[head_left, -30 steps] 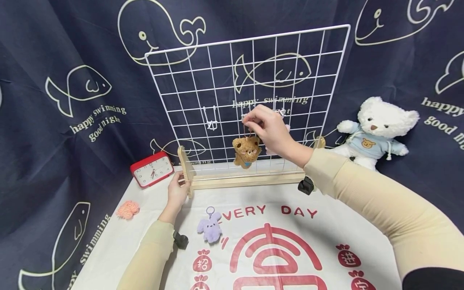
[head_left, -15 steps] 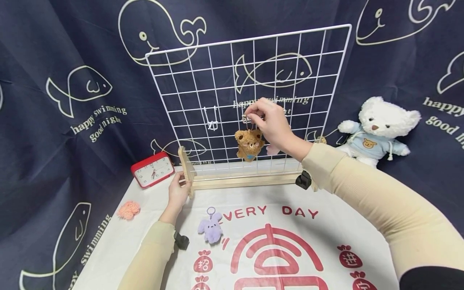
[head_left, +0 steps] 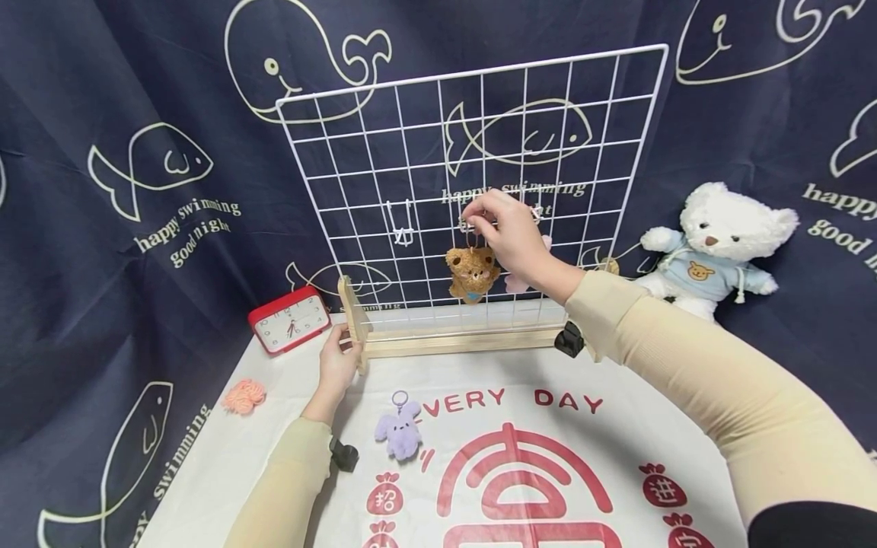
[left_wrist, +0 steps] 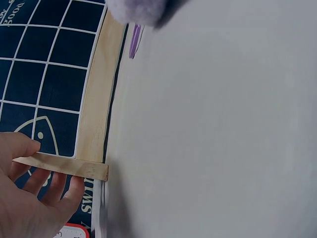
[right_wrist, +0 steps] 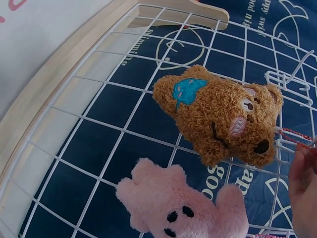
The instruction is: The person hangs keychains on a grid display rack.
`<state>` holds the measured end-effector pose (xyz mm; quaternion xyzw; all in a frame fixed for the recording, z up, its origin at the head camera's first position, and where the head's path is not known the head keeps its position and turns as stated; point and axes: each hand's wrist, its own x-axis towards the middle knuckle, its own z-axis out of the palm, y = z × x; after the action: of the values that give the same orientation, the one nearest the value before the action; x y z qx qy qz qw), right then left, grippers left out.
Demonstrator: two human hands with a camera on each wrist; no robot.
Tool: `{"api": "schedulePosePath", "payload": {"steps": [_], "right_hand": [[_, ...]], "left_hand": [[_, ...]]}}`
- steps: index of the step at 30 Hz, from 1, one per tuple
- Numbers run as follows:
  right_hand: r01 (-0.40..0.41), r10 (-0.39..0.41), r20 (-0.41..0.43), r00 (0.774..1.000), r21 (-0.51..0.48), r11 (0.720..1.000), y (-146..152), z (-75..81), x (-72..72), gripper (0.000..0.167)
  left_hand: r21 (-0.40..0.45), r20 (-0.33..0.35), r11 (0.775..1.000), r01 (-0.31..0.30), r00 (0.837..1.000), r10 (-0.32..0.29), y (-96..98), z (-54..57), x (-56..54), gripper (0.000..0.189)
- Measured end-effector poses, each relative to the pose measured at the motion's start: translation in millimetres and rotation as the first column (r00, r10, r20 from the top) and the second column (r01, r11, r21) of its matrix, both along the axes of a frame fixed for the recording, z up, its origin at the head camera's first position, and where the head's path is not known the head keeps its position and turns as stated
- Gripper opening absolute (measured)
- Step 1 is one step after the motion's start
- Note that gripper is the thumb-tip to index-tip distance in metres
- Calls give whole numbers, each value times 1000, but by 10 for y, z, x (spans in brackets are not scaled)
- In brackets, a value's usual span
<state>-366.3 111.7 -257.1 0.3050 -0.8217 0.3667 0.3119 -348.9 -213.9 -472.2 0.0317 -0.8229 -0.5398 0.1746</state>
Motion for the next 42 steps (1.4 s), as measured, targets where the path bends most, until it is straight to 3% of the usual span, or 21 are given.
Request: {"api": "schedulePosePath", "payload": {"steps": [13,29,34,42], "right_hand": [[41,-41,7,999,-10,999,-32,2,-68,7],[125,-125,-1,992,-10,992,-90,-13,-35,6],[101,-102,-7,995,-64,993,-91,-46,-22,4],[-9,17,38,999,-218,976,-85,-81,95,13]], "left_hand": [[-2,6,1000,0,1000,0,-7,20,2,39],[6,1,1000,4,1000,-4,-9,7,-10,39],[-1,-3,1000,3,1000,-3,-10,2,-18,38],[2,1,1000,3,1000,-3,-4,15,-7,40]]}}
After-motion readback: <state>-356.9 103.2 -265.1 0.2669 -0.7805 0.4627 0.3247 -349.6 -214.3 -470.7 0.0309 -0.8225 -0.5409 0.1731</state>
